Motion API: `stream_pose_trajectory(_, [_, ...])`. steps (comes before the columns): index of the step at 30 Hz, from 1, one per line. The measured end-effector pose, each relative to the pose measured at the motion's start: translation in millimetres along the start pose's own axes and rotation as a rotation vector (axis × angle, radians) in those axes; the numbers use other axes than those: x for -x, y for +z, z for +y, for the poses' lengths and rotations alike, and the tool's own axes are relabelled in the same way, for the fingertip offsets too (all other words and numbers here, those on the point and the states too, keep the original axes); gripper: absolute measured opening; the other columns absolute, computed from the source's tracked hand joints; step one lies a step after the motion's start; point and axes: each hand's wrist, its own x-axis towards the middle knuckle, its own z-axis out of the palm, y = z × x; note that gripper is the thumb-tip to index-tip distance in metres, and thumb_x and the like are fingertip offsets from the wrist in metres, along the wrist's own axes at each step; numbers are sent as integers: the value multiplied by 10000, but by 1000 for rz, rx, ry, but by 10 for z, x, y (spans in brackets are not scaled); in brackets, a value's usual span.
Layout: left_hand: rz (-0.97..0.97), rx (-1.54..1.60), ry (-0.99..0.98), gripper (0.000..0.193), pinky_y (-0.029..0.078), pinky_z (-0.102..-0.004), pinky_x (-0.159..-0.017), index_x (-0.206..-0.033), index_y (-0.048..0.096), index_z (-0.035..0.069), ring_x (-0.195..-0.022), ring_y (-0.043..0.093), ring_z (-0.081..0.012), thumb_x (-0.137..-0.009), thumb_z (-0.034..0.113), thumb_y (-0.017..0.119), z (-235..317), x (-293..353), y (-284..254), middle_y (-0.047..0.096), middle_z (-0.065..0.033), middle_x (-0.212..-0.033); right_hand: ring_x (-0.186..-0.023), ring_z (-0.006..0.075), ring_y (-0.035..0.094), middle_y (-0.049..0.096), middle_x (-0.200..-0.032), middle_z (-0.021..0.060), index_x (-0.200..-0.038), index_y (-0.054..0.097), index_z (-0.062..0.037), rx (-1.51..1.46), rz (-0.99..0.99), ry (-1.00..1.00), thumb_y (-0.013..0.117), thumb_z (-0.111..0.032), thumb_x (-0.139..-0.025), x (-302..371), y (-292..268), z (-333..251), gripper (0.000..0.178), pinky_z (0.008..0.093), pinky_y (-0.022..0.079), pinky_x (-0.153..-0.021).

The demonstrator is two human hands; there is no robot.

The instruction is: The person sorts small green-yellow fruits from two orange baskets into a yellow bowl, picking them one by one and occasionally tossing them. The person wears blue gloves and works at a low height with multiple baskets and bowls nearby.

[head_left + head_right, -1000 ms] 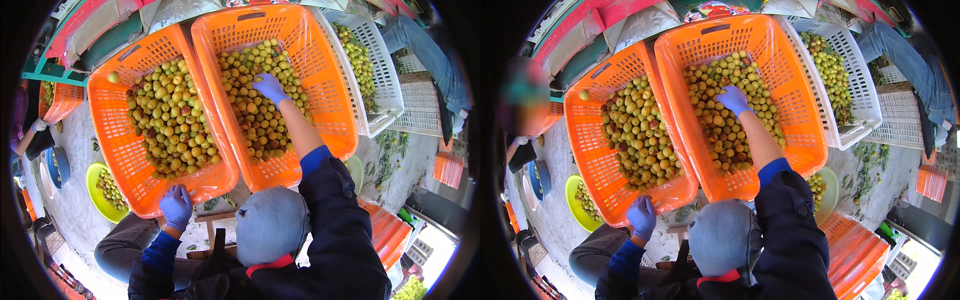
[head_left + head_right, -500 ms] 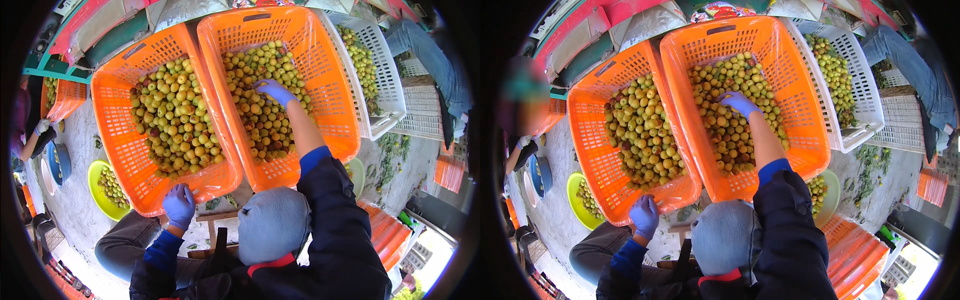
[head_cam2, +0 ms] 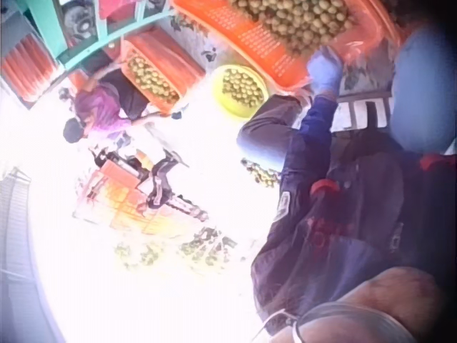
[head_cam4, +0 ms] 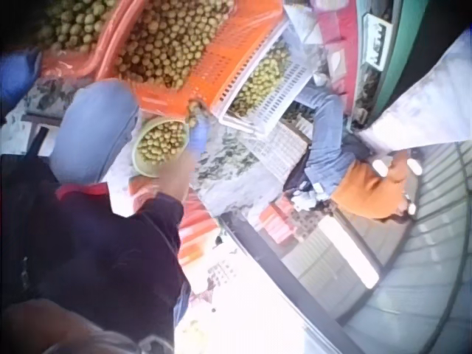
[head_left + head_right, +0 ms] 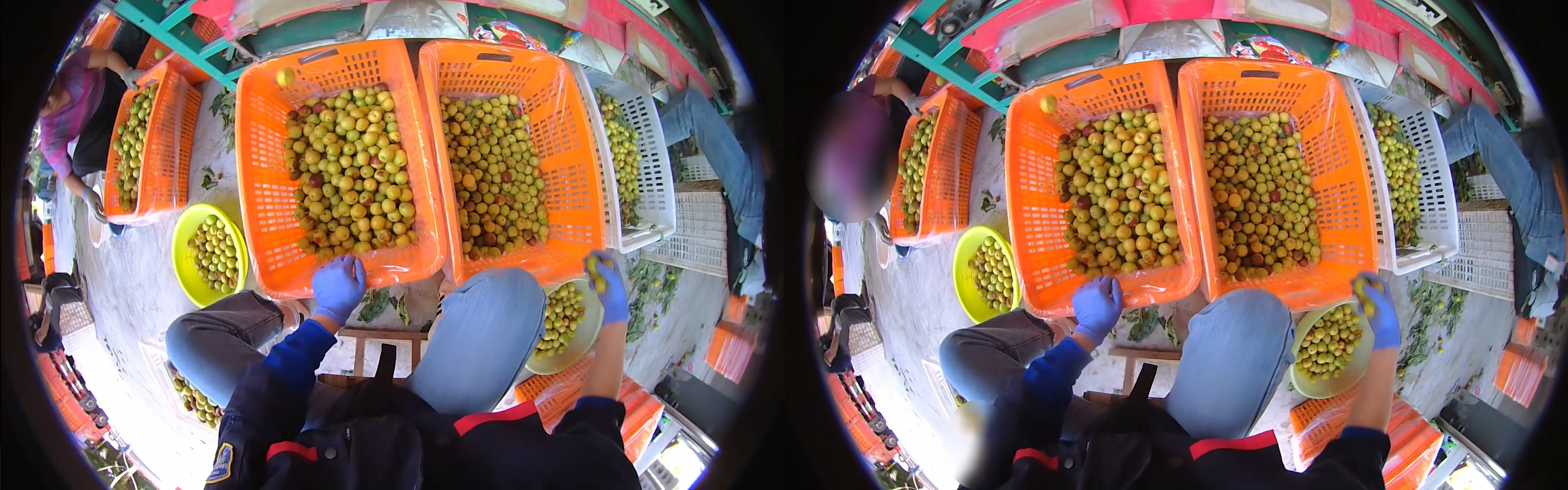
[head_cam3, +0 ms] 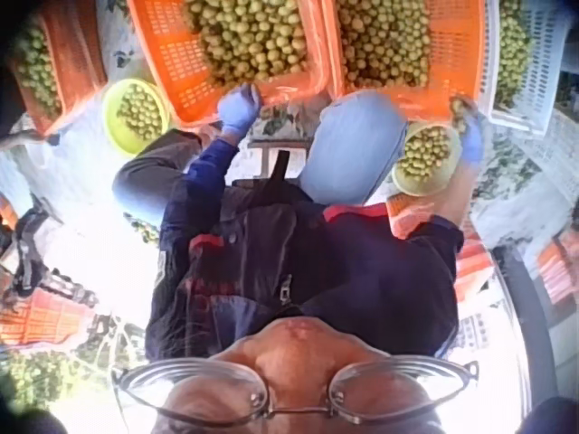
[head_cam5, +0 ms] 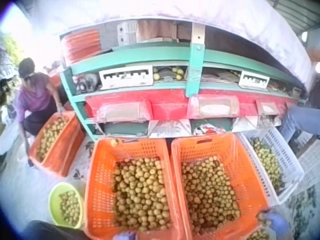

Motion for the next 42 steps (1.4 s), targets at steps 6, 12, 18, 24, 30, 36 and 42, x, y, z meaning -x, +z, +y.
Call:
stream_pose_trajectory(6, [62, 5, 16, 226, 472, -428, -542, -716, 577, 80, -579, 605, -312, -874, 238, 545, 0, 5, 60, 609, -120, -676, -796, 114, 586, 643, -1015, 67, -1237, 538, -91, 58, 81, 220, 663, -281, -816, 933, -921, 870, 479, 227, 450, -522])
stream_pose_trajectory(12, [31, 20, -11, 283, 486, -434, -540, -703, 586, 75, -581, 617, -321, -889, 277, 519, 20, -12, 14, 612, -137, -651, -888, 246, 630, 657, -1053, 160, -1265, 554, -23, 717, 318, 232, 662, -320, -834, 858, -1584, 1734, 534, 343, 515, -728])
stream_pose_trajectory(18, [-175, -32, 41, 354, 506, -454, -587, -740, 628, 69, -651, 644, -342, -924, 320, 460, -2, -66, -66, 651, -160, -709, -1023, 285, 636, 666, -1101, 195, -1119, 643, 25, 923, 430, -18, 598, -222, -858, 387, -1159, 1263, 363, 353, 464, -915])
stream_pose_trajectory(24, [-211, -6, 124, 330, 502, -471, -598, -744, 622, 69, -658, 636, -355, -927, 288, 457, 14, -156, -80, 650, -161, -722, -966, 226, 655, 684, -1052, 151, -1108, 650, 9, 754, 645, -470, 581, -77, -854, 67, -112, 417, 277, 315, 494, -861])
stream_pose_trajectory(30, [-212, 18, 142, 239, 476, -466, -576, -757, 588, 61, -645, 616, -349, -902, 225, 492, 45, -168, -19, 622, -143, -713, -940, 211, 661, 685, -1046, 109, -1081, 665, -27, 688, 472, -530, 591, -66, -850, -659, 245, 348, 246, 296, 511, -822])
stream_pose_trajectory(36, [-227, -27, 191, 148, 452, -450, -556, -806, 567, 66, -647, 594, -333, -880, 171, 493, -74, -142, 30, 588, -126, -726, -1005, 293, 638, 658, -1105, 162, -1140, 647, -59, 992, 235, -166, 550, -83, -859, -1648, 550, 563, 299, 371, 501, -866])
stream_pose_trajectory(42, [-229, -32, 201, 145, 434, -446, -542, -775, 545, 71, -636, 578, -332, -878, 156, 488, -70, -151, 21, 569, -124, -717, -1053, 348, 597, 623, -1125, 181, -1114, 638, -72, 1354, 175, -31, 529, -57, -842, -1957, 874, 638, 293, 429, 489, -883])
